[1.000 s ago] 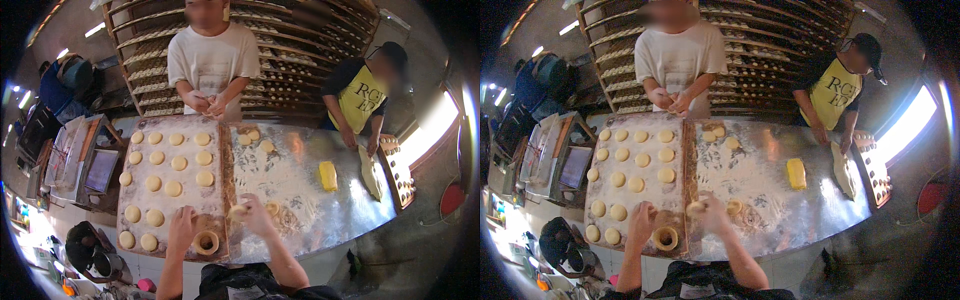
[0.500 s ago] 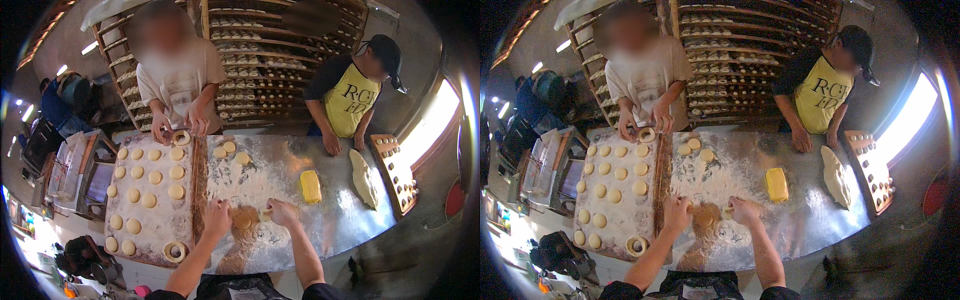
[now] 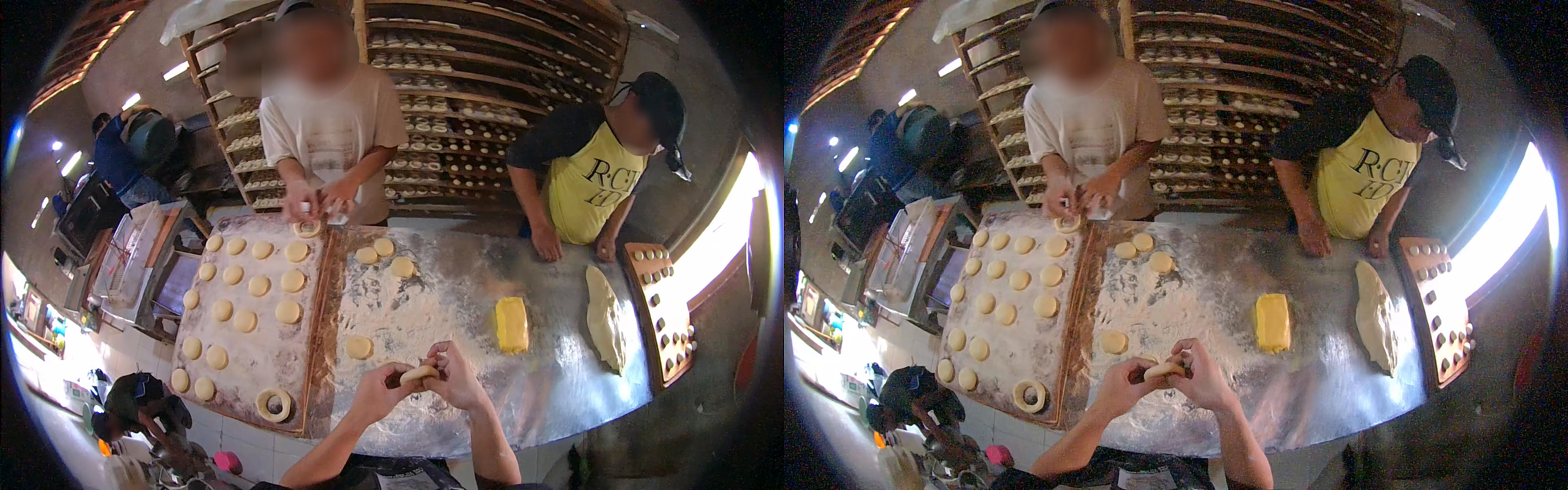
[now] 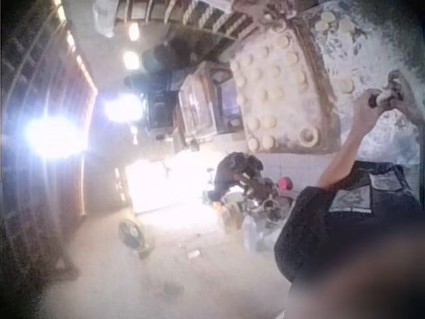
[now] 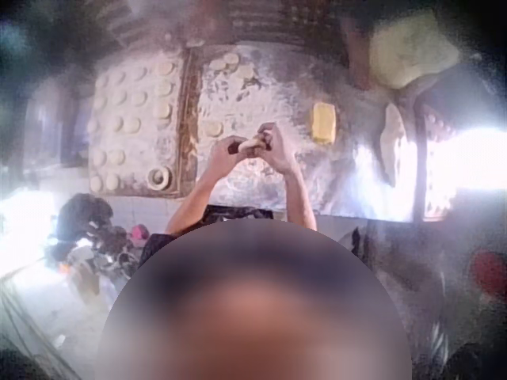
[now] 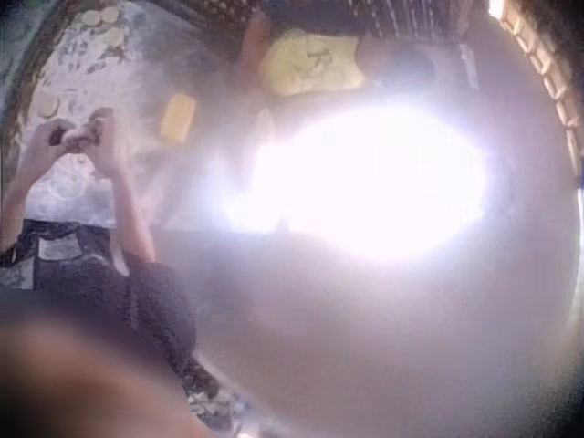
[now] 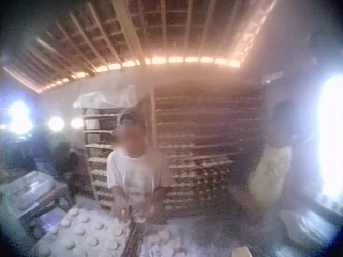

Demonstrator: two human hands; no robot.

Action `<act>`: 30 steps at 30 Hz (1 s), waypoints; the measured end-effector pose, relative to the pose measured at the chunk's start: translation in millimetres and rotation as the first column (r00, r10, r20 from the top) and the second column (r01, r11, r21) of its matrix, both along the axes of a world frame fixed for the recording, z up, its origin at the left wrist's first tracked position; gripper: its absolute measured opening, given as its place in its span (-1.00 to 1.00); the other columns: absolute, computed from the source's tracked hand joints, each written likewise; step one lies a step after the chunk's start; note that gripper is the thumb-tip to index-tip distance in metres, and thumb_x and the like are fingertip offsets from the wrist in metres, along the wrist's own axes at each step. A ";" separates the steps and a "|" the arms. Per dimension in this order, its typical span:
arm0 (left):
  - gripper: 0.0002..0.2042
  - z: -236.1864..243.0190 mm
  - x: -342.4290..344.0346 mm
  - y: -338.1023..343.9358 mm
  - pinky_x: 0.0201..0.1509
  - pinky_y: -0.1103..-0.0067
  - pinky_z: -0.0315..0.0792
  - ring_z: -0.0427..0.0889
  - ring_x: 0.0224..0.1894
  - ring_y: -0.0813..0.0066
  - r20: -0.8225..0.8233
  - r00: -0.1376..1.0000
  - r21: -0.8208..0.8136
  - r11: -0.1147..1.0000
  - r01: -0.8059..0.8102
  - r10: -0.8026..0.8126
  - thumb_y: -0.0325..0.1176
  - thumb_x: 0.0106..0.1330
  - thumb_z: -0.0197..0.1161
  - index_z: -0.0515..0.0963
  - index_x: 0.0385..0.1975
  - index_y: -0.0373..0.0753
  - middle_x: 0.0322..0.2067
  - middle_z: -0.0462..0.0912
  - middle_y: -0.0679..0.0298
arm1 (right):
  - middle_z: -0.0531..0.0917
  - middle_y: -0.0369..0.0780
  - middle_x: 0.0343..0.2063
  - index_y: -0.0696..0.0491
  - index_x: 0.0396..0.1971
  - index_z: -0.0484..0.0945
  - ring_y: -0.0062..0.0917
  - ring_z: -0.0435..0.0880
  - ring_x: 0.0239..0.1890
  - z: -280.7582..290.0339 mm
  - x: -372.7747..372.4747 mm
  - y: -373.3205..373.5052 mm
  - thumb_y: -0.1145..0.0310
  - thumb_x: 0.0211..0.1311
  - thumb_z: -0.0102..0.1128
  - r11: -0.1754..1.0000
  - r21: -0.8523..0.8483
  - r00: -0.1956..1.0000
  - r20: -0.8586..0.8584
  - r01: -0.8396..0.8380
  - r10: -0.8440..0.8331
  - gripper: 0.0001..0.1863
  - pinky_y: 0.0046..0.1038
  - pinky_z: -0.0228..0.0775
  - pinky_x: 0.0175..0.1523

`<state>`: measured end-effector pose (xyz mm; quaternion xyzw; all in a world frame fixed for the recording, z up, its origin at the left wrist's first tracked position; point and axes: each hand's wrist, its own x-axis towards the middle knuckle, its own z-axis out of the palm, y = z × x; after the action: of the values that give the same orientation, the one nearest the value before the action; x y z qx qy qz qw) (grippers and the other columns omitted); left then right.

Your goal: The person shapes small dough balls into ring shapes by hand and places them on a wooden board. Other workers are visible in the background handling trays and dough.

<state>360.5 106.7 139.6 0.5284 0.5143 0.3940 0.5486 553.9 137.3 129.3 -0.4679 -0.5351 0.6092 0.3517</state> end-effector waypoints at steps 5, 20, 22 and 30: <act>-0.67 9.8 -0.3 -4.3 -0.19 0.34 0.55 0.67 -0.27 0.17 -0.441 0.878 0.419 0.908 0.021 0.183 -0.57 0.13 0.39 0.59 -0.07 -0.25 -0.24 0.63 0.12 | 0.50 0.03 -0.02 0.12 0.22 0.27 -0.08 0.52 0.03 -12.1 -49.7 10.2 0.51 -0.02 0.41 0.902 0.425 0.963 0.206 0.073 -0.175 -0.26 -0.20 0.44 0.03; -0.72 -5.1 -85.8 -39.3 -0.26 0.45 0.48 0.54 -0.41 0.47 0.756 0.654 0.142 0.982 -0.122 -0.028 -0.29 0.50 0.00 0.33 0.13 -0.21 -0.41 0.53 0.24 | 0.66 -0.20 -0.35 0.07 0.25 0.25 -0.50 0.60 -0.34 1.8 -115.0 -18.9 0.13 0.47 0.01 0.999 0.007 0.951 -0.308 -0.031 0.032 -0.51 -0.43 0.41 -0.23; -0.67 -1.7 -95.4 -36.4 -0.28 0.46 0.47 0.57 -0.36 0.44 0.254 0.954 0.178 0.962 -0.207 0.158 -0.12 0.53 -0.02 0.34 0.08 -0.21 -0.38 0.54 0.22 | 0.66 -0.21 -0.42 0.05 0.26 0.24 -0.52 0.58 -0.42 11.5 -131.6 -30.7 0.00 0.51 -0.03 0.892 0.382 0.962 0.213 -0.241 0.169 -0.47 -0.45 0.40 -0.31; -0.62 -2.0 -143.0 -57.9 -0.47 0.17 0.49 0.66 -0.50 -0.12 -0.395 0.840 0.552 0.827 -0.106 0.372 -0.03 0.56 -0.17 0.38 0.01 -0.24 -0.48 0.62 0.05 | 0.54 -0.08 0.05 0.05 0.41 0.11 -0.40 0.66 -0.20 7.3 -190.1 -41.0 -0.39 0.39 -0.19 0.949 0.288 0.963 -0.187 -0.133 0.192 -0.11 -0.44 0.52 -0.12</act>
<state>217.5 48.9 137.7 0.6646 0.5767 0.4373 0.1860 363.8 96.3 136.6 -0.3014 -0.6099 0.6032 0.4164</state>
